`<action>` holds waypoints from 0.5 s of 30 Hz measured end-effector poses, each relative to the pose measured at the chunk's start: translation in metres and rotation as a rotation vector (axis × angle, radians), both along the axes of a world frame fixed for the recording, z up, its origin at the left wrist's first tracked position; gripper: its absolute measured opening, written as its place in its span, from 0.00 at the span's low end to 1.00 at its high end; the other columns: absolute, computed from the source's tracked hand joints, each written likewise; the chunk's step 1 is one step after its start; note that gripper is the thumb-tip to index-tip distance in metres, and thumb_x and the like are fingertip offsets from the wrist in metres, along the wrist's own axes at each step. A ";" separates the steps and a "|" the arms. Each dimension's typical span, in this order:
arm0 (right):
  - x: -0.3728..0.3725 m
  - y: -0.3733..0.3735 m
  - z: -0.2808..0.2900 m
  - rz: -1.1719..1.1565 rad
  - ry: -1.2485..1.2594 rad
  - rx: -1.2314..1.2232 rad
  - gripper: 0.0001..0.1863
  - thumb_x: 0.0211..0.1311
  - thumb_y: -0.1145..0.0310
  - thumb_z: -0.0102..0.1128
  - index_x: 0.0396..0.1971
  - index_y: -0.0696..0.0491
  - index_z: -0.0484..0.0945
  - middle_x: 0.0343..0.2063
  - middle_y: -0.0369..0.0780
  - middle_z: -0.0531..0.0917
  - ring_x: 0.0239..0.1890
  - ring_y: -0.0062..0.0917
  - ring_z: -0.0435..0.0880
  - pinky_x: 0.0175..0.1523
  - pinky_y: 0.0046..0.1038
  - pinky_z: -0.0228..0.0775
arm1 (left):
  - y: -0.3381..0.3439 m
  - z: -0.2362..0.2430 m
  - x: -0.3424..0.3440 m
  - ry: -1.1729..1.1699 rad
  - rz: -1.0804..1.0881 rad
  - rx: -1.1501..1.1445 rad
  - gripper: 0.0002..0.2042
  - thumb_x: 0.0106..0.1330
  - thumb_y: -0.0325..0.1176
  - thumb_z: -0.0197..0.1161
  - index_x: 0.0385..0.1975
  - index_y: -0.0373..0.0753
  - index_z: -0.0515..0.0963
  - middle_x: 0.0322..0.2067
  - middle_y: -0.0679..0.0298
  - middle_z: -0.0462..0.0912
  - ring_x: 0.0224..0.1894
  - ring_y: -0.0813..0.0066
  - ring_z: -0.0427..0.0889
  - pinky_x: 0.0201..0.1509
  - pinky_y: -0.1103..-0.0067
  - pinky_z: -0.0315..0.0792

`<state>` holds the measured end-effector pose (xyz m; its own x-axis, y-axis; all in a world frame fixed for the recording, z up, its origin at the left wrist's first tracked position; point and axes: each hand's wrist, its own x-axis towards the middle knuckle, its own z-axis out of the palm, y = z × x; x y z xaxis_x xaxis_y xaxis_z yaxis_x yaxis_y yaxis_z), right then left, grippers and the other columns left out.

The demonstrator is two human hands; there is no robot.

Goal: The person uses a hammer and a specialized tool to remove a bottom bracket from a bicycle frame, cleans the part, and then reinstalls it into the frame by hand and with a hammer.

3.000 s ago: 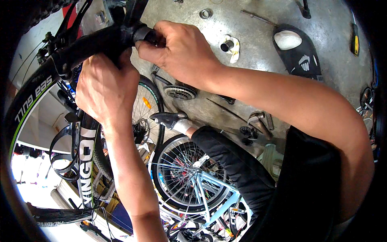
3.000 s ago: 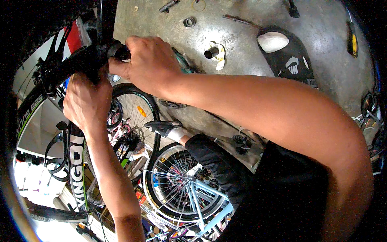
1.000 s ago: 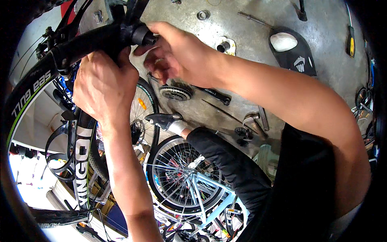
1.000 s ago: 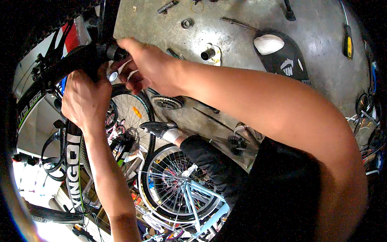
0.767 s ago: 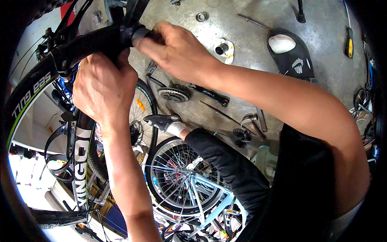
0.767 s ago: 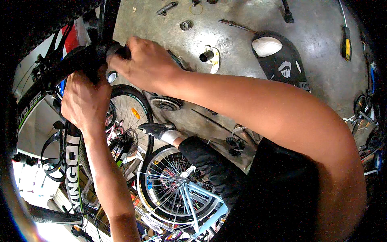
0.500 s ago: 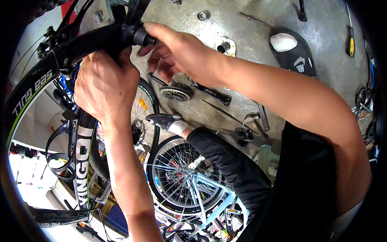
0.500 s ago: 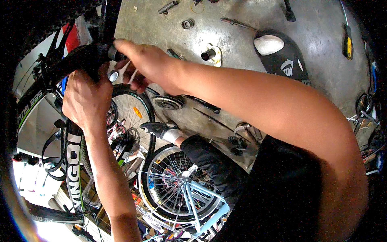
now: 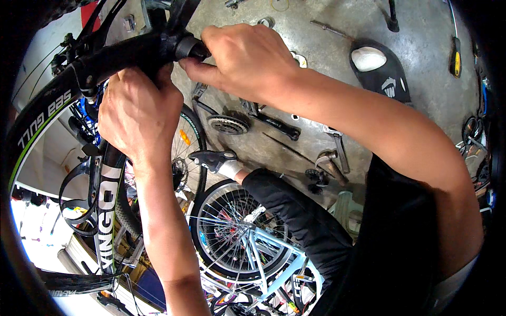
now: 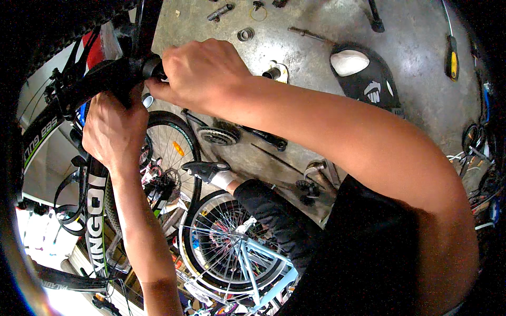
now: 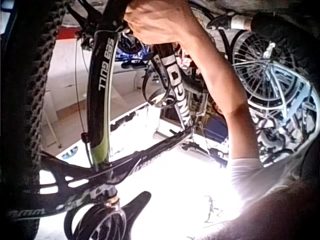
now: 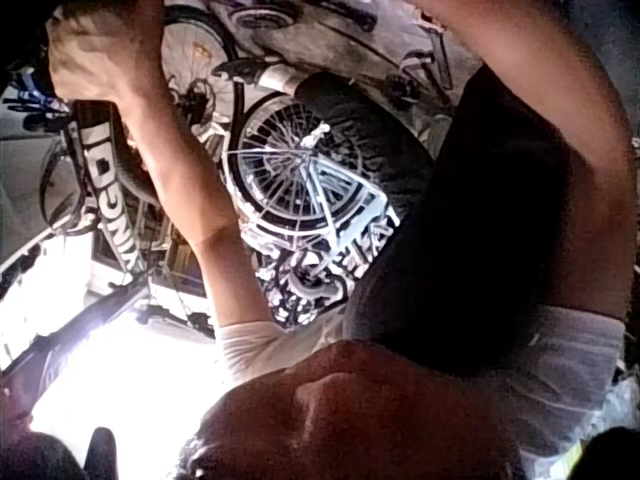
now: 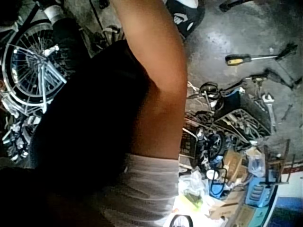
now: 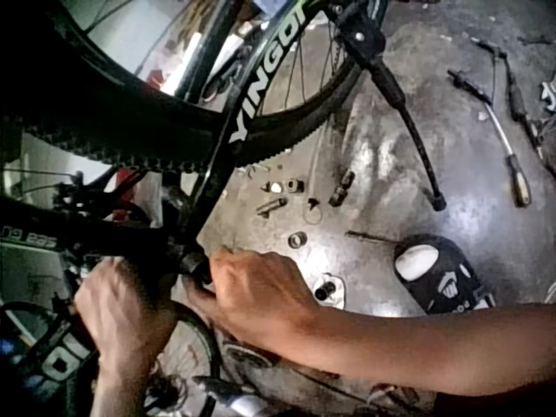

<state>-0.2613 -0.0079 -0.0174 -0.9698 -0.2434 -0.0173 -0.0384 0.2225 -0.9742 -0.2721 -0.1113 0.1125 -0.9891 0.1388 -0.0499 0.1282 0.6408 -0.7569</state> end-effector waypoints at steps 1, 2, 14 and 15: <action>0.000 -0.002 -0.001 -0.002 0.037 0.013 0.28 0.61 0.45 0.61 0.29 0.61 0.82 0.27 0.52 0.86 0.34 0.47 0.87 0.42 0.43 0.80 | 0.000 0.000 0.000 0.001 0.001 0.000 0.18 0.53 0.49 0.72 0.25 0.36 0.83 0.27 0.54 0.84 0.31 0.54 0.86 0.33 0.65 0.79; 0.000 -0.006 -0.002 -0.001 0.038 0.012 0.28 0.61 0.45 0.61 0.29 0.61 0.82 0.27 0.52 0.86 0.34 0.47 0.87 0.42 0.43 0.80 | -0.001 0.000 0.000 0.002 -0.014 -0.014 0.18 0.54 0.48 0.72 0.25 0.36 0.83 0.27 0.54 0.84 0.31 0.54 0.86 0.33 0.65 0.79; 0.008 -0.020 0.000 0.425 -1.291 -1.809 0.24 0.71 0.46 0.37 0.33 0.53 0.71 0.20 0.28 0.57 0.19 0.16 0.55 0.25 0.21 0.50 | -0.007 0.000 0.000 0.002 -0.013 -0.017 0.18 0.54 0.48 0.71 0.24 0.37 0.82 0.26 0.54 0.84 0.30 0.54 0.86 0.33 0.66 0.79; 0.008 -0.017 0.001 0.408 -1.309 -1.759 0.25 0.71 0.45 0.37 0.33 0.53 0.71 0.20 0.28 0.58 0.19 0.17 0.54 0.24 0.21 0.50 | -0.007 -0.001 0.000 0.001 -0.029 -0.009 0.18 0.54 0.49 0.71 0.23 0.37 0.81 0.26 0.55 0.84 0.30 0.55 0.86 0.32 0.66 0.79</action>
<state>-0.2531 -0.0253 -0.0166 -0.5132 -0.8580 -0.0209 0.7975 -0.4857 0.3580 -0.2721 -0.1185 0.1118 -0.9846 0.1674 -0.0508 0.1464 0.6297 -0.7629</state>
